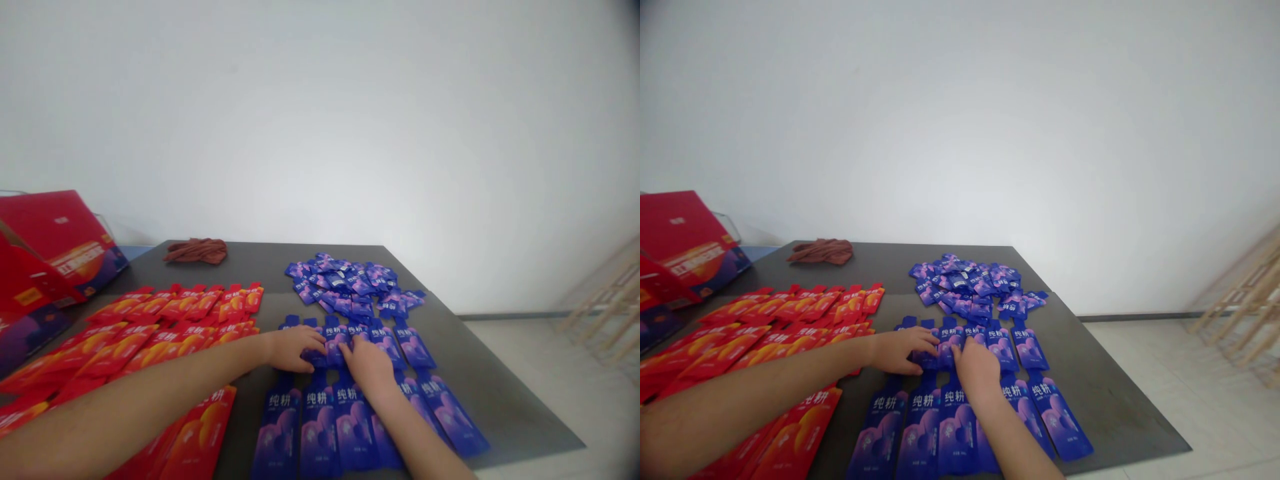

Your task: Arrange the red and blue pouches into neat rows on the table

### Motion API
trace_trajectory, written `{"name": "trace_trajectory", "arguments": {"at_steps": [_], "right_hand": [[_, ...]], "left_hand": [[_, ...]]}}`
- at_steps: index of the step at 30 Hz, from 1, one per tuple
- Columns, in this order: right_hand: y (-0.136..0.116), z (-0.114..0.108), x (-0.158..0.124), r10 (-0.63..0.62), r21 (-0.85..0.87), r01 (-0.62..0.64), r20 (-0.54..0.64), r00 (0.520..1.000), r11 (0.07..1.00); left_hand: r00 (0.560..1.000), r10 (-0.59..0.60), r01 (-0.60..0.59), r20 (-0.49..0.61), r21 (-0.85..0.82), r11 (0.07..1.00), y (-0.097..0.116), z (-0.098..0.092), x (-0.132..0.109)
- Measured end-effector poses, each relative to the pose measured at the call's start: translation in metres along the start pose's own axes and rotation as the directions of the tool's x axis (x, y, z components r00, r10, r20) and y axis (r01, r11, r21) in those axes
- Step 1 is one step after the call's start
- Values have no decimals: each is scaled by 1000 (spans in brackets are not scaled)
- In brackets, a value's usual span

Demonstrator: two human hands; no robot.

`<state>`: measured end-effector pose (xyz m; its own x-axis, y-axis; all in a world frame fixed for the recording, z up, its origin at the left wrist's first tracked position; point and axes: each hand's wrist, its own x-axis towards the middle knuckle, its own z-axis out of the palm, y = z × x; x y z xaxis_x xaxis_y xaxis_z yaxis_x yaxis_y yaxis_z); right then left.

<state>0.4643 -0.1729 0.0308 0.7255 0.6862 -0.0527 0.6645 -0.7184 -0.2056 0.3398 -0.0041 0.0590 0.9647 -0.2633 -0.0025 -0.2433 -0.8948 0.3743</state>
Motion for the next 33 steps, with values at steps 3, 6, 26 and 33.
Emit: {"name": "trace_trajectory", "arguments": {"at_steps": [3,6,26,33], "right_hand": [[15,-6,10,-6,-38,5,-27,1000,999],[35,-17,32,-21,-79,15,-75,997,997],[51,-17,101,-396,-407,334,-74,915,850],[75,-57,92,-349,-386,224,-293,890,895]], "left_hand": [[998,-34,32,-56,-31,999,3,-6,-1],[977,-125,119,-174,-49,992,8,-11,-2],[886,-229,167,-404,-182,969,53,-12,-27],[847,-315,157,-429,-365,918,58,-16,-16]]}}
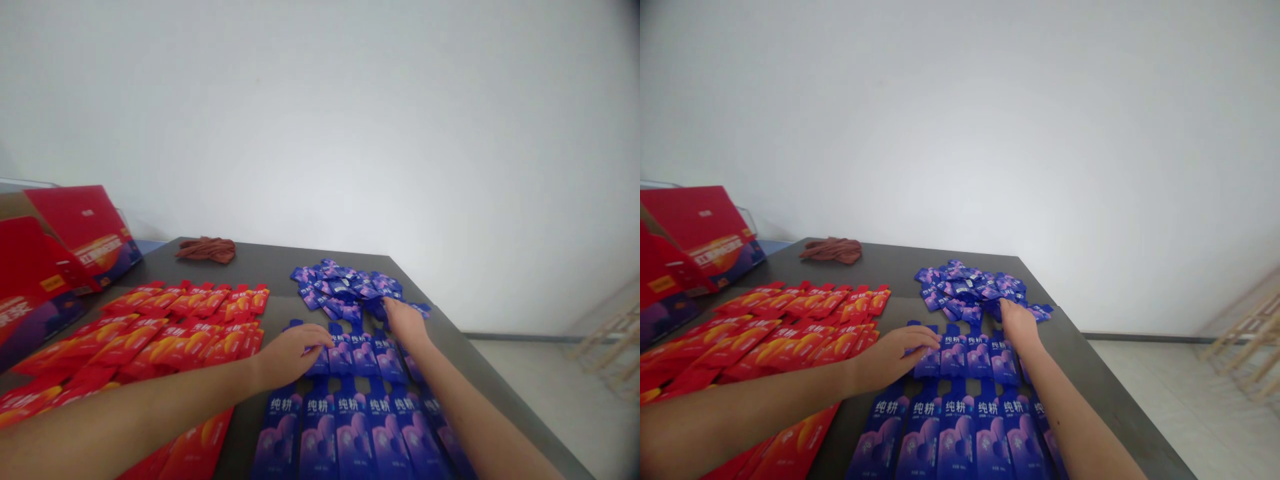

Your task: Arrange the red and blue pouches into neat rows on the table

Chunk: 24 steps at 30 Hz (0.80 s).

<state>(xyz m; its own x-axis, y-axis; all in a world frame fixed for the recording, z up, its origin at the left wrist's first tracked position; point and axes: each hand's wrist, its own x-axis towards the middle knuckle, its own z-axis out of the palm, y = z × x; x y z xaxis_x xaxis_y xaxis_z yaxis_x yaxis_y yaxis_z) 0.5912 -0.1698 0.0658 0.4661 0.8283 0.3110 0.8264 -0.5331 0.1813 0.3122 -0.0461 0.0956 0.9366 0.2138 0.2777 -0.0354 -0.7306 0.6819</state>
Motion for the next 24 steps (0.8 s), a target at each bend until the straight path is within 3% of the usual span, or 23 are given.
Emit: {"name": "trace_trajectory", "arguments": {"at_steps": [2,4,7,9,11,13,16,20,24], "right_hand": [[4,-13,-6,53,14,-52,-83,995,999],[2,-25,-16,99,35,-94,-168,981,995],[-15,-40,-43,121,64,-107,-272,955,992],[-32,-47,-68,42,84,-10,-385,922,996],[-51,-52,-95,-134,90,229,-586,799,969],[-66,-54,-118,-226,110,387,-654,722,915],[-75,-53,-138,-175,214,391,-638,750,895],[-68,-49,-139,12,361,256,-598,801,897],[-63,-48,-130,230,603,120,-471,851,789]], "left_hand": [[994,-111,111,5,-114,987,0,4,7],[959,-277,284,67,-306,909,2,9,16],[860,-451,498,241,-595,631,12,20,30],[827,-427,542,366,-723,430,21,28,38],[832,-336,531,442,-809,252,31,37,44],[845,-309,490,435,-862,127,38,47,47],[843,-352,455,406,-888,67,42,59,49],[838,-393,449,380,-888,98,42,67,55],[839,-383,465,387,-875,136,42,72,66]]}}
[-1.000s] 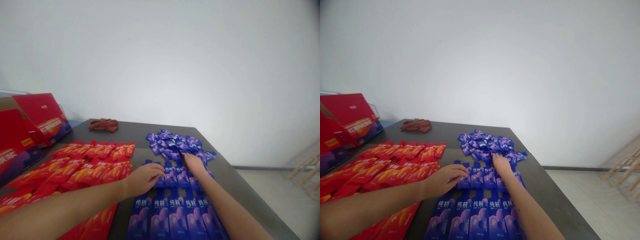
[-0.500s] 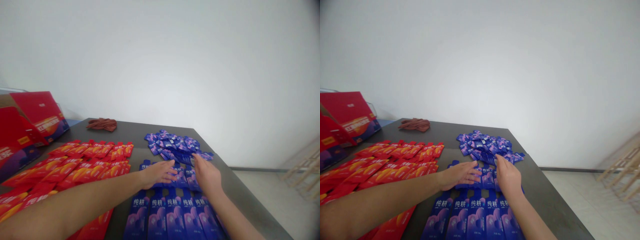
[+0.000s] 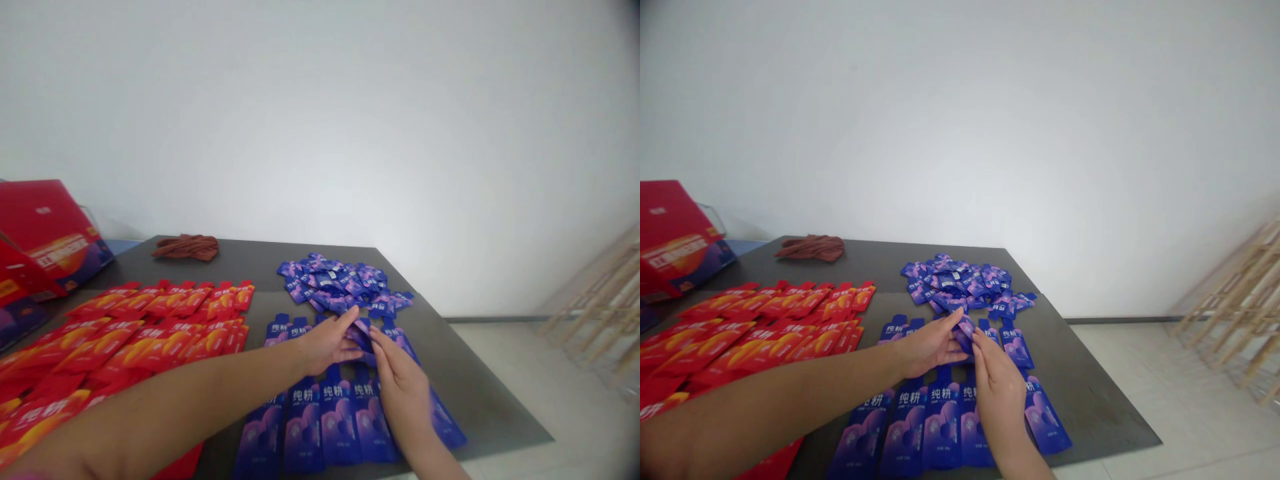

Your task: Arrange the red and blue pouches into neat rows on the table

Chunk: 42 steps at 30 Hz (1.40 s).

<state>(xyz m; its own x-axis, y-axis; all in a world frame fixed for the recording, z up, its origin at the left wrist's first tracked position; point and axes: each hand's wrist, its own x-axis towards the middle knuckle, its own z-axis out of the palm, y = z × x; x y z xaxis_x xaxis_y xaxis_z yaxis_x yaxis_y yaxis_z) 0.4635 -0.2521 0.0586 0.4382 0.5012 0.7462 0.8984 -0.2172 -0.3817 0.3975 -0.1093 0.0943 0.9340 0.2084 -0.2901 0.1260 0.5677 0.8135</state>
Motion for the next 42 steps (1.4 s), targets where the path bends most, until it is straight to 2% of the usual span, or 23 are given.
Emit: {"name": "trace_trajectory", "arguments": {"at_steps": [2,5,9,12,14,16,18,23,26,30,34,38,42], "right_hand": [[0,1,2,126,61,-126,-1,992,990],[4,-1,5,207,50,-205,-39,978,977],[26,-11,11,252,-65,-265,-164,954,962],[54,-11,13,160,-198,-201,-205,966,959],[73,-5,12,-24,-299,1,-73,997,954],[88,2,7,-199,-326,235,139,970,916],[97,9,1,-288,-297,375,298,910,878],[102,18,-15,-321,-238,454,442,838,859],[101,18,-18,-323,-215,470,487,811,856],[98,10,-16,-323,-197,466,494,807,863],[86,-5,-16,-311,-191,424,434,846,885],[61,-14,-26,-278,-117,323,296,914,939],[35,-15,-37,-264,-56,280,204,943,958]], "left_hand": [[999,-13,13,36,5,1000,-1,3,4],[997,-3,1,79,17,1000,-6,6,9],[989,143,-144,20,249,958,-10,3,19],[978,195,-137,-80,460,877,-10,-7,33],[971,207,-105,-119,566,818,-11,-15,44],[963,238,-88,-127,685,723,-12,-21,54],[954,274,-70,-121,800,597,-13,-25,60],[911,379,91,-161,977,195,-22,-25,61],[895,433,131,-104,991,-33,-25,-21,53],[885,466,111,22,960,-256,-17,-26,46],[877,445,25,183,906,-422,8,-56,50],[878,302,-144,372,806,-574,38,-98,65],[862,150,-271,485,689,-672,51,-130,91]]}}
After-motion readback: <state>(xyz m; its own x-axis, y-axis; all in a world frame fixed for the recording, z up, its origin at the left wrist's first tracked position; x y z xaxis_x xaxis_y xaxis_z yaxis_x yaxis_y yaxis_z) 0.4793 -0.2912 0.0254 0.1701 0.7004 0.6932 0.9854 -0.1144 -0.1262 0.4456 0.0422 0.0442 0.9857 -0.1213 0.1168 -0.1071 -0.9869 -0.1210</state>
